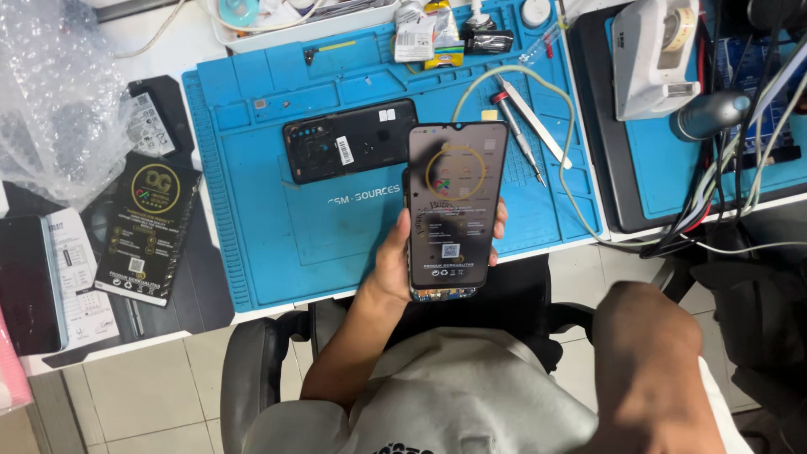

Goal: The person holds a disassembled smartphone and repeatedly touches and swipes the screen to test touch responsiveness. The person then places the phone on the workbench and removes the battery from the chassis.

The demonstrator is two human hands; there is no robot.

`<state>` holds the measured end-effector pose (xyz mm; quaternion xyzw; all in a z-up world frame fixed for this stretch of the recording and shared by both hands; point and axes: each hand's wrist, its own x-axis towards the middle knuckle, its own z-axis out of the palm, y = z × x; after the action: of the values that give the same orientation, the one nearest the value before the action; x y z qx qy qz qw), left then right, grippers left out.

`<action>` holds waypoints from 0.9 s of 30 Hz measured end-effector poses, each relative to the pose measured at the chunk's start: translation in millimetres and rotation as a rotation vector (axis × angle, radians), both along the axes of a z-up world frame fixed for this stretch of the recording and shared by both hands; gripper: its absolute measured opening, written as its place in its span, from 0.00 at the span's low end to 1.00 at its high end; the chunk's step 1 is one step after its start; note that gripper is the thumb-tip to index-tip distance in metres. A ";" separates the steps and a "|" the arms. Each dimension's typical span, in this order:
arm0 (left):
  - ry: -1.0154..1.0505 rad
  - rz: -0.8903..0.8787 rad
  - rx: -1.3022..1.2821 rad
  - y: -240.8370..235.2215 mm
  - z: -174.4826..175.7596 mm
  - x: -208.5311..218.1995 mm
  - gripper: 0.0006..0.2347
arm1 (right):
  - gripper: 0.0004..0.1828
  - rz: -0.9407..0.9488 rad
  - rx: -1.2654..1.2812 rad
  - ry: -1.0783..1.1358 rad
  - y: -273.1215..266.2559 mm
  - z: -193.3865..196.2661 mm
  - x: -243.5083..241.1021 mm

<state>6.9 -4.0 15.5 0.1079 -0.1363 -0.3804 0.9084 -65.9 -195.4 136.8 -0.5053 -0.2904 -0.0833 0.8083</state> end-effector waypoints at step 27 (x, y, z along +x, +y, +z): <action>-0.009 0.033 -0.021 -1.5 0.9 0.5 0.38 | 0.17 -0.062 -0.086 -0.045 11.4 2.0 18.5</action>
<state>7.4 -5.4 16.4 0.1024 -0.1426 -0.3633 0.9150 -47.4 -184.0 138.8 -0.5462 -0.2959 -0.1070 0.7763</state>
